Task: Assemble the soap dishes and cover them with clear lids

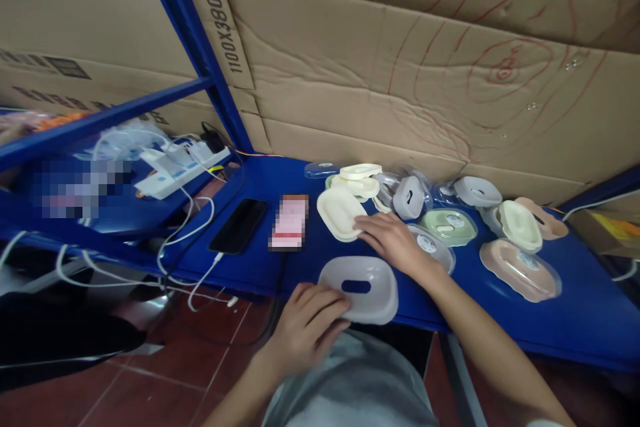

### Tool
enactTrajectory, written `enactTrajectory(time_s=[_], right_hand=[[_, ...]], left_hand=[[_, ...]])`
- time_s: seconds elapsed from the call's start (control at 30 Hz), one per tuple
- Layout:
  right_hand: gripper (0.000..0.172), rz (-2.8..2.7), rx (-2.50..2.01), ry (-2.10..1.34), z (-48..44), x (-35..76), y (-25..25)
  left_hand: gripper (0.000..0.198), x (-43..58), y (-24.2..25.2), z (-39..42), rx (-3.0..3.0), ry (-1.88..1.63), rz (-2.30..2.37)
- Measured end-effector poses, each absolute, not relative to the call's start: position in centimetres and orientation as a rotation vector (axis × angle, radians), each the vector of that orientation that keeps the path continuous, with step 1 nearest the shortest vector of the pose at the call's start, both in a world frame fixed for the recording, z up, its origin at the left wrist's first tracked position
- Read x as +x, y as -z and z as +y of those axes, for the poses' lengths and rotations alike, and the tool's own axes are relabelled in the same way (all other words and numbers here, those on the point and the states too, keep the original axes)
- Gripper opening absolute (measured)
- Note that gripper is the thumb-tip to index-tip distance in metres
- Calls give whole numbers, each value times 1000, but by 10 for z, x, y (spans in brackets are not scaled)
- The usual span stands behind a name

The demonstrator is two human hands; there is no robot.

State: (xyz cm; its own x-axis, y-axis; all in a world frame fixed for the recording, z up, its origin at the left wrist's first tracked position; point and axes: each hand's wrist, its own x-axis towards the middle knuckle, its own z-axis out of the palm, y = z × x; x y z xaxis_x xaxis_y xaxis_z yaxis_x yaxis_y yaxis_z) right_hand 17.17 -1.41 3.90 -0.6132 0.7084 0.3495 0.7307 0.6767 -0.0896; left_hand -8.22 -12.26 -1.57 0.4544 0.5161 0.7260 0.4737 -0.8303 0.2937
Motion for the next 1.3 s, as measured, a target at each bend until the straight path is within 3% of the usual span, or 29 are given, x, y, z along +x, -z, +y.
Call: enactTrajectory(time_s=[0.17, 0.43, 0.7, 0.93, 1.13, 1.3], right_hand=[[33, -2618, -1090, -34, -70, 205, -22], [50, -2488, -1311, 372, -95, 234, 2], [42, -2391, -1314, 466, -112, 261, 1], [51, -2478, -1142, 252, -116, 196, 5], [31, -2432, -1164, 234, -108, 175, 15], [29, -2468, -1156, 263, -112, 179, 12]], left_hand=[[19, -95, 5, -136, 2650, -1448, 972], [25, -83, 16, -85, 2625, -1179, 1125], [29, -88, 28, -74, 2602, -1019, 1059], [32, -95, 24, -73, 2529, -940, 1015], [32, -95, 29, -69, 2536, -975, 963], [28, -88, 32, -69, 2557, -997, 970]])
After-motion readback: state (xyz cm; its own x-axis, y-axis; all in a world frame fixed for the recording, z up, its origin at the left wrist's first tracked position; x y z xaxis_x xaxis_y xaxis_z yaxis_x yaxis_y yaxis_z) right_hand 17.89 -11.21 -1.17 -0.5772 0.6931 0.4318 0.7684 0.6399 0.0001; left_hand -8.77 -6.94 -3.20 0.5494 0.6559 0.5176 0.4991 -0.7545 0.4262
